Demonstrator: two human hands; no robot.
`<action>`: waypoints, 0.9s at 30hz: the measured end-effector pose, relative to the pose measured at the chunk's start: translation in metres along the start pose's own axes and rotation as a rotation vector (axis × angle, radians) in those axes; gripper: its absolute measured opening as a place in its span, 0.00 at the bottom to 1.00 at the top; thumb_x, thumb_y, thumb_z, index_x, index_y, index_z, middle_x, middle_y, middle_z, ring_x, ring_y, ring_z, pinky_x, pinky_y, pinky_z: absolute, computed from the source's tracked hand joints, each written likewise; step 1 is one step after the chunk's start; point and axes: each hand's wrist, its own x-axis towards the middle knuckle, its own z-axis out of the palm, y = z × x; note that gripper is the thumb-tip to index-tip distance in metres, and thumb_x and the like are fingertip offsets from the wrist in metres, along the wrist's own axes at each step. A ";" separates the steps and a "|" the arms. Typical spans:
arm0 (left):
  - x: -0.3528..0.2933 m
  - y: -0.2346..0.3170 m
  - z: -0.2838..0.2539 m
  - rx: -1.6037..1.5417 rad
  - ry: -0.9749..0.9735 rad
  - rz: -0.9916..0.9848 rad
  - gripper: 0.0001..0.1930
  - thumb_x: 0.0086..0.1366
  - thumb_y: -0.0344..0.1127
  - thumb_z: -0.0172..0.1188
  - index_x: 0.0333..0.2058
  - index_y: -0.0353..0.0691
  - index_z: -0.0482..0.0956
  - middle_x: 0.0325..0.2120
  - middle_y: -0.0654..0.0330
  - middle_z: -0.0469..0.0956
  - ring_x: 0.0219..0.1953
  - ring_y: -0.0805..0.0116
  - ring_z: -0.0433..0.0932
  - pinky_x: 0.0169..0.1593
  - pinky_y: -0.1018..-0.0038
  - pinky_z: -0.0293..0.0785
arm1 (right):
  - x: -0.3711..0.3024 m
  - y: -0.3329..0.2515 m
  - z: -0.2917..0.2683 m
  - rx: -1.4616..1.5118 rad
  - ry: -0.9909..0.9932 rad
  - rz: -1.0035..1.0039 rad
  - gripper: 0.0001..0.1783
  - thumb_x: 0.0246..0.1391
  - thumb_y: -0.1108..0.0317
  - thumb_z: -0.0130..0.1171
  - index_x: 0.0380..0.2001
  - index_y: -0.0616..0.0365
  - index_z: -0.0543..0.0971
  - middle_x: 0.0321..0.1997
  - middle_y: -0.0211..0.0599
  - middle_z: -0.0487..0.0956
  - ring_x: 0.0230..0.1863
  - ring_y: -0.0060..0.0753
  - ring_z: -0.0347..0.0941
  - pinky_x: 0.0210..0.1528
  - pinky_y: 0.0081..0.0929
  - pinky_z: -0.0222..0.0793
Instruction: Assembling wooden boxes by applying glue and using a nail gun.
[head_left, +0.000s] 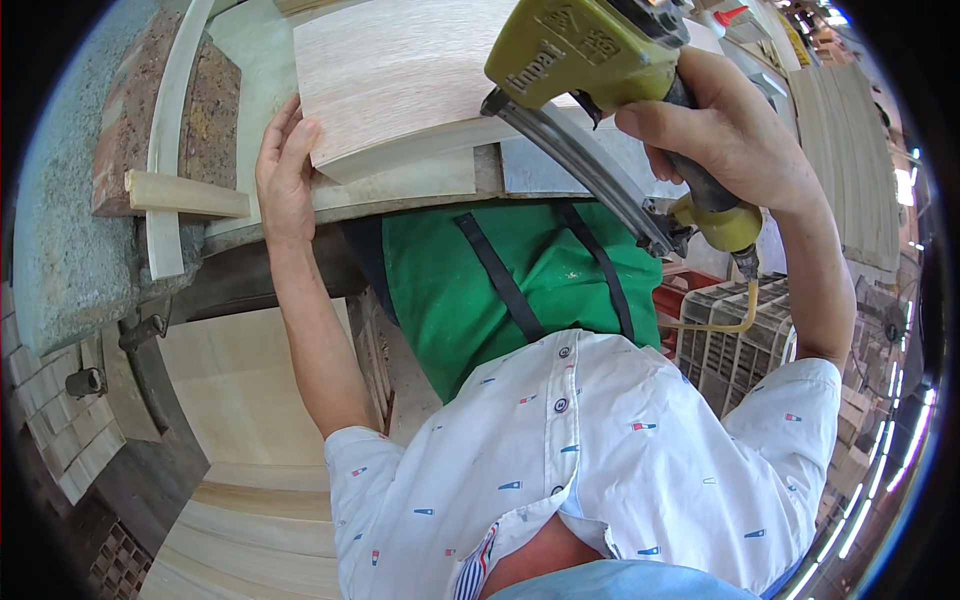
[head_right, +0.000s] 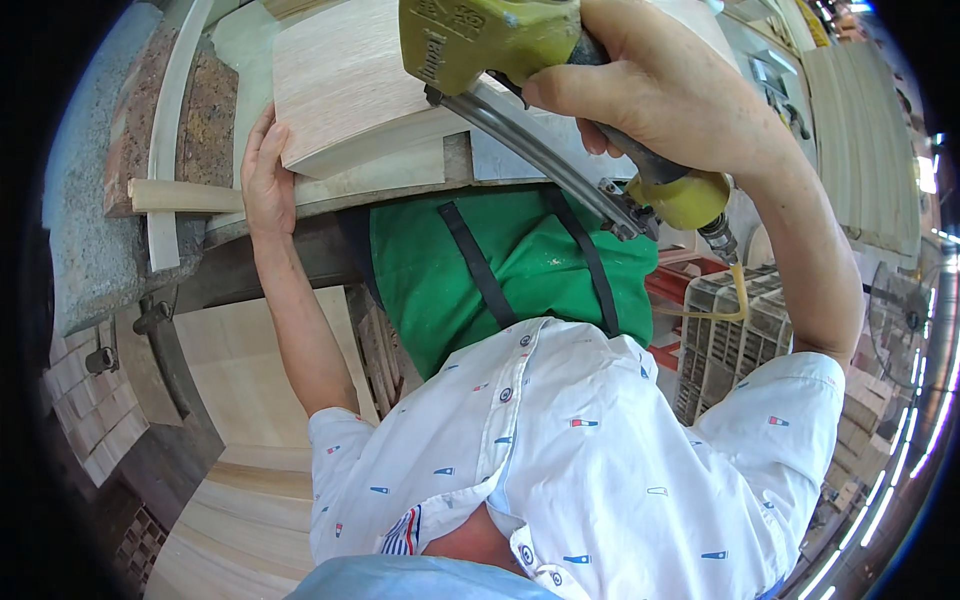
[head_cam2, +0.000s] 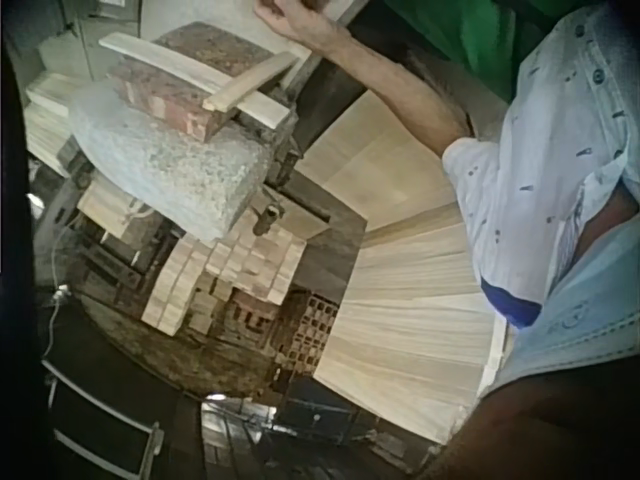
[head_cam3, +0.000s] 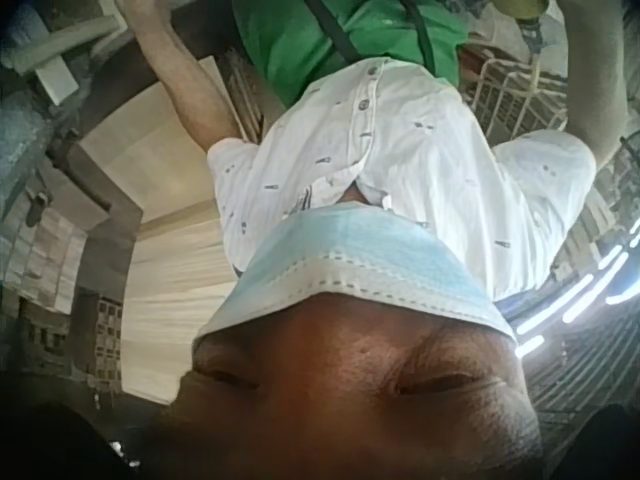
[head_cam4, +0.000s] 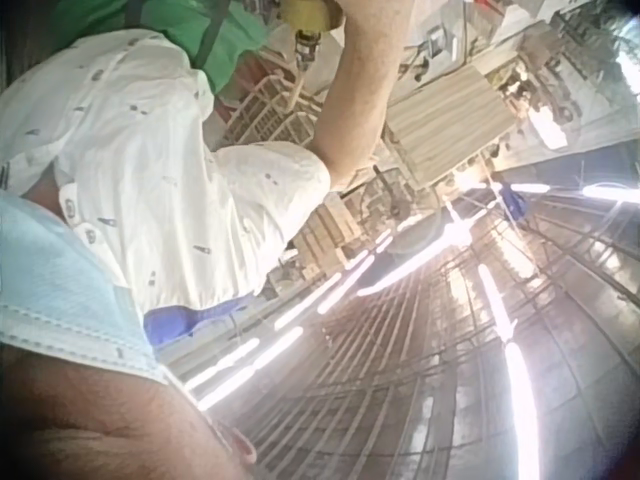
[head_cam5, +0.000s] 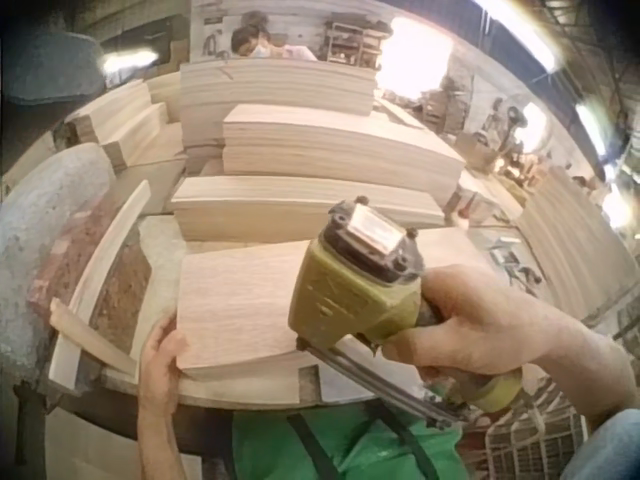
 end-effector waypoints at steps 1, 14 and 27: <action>0.000 0.000 0.000 0.003 -0.004 -0.001 0.33 0.60 0.42 0.59 0.58 0.27 0.60 0.52 0.51 0.67 0.52 0.66 0.69 0.55 0.72 0.64 | 0.000 0.000 0.000 0.001 0.008 -0.009 0.17 0.50 0.61 0.62 0.35 0.65 0.74 0.21 0.30 0.73 0.19 0.17 0.70 0.21 0.16 0.66; 0.002 -0.001 -0.004 0.030 -0.014 0.001 0.31 0.63 0.39 0.56 0.60 0.29 0.58 0.55 0.51 0.65 0.57 0.64 0.65 0.60 0.67 0.59 | -0.006 0.001 -0.015 -0.082 0.044 -0.038 0.16 0.50 0.62 0.60 0.35 0.65 0.73 0.18 0.31 0.73 0.17 0.18 0.69 0.19 0.17 0.65; 0.002 -0.002 -0.003 0.017 0.029 -0.030 0.31 0.64 0.40 0.54 0.60 0.28 0.57 0.57 0.51 0.63 0.60 0.63 0.62 0.62 0.66 0.56 | -0.038 0.046 -0.055 -0.040 0.182 0.142 0.15 0.51 0.63 0.59 0.35 0.66 0.74 0.19 0.30 0.72 0.17 0.17 0.69 0.19 0.17 0.65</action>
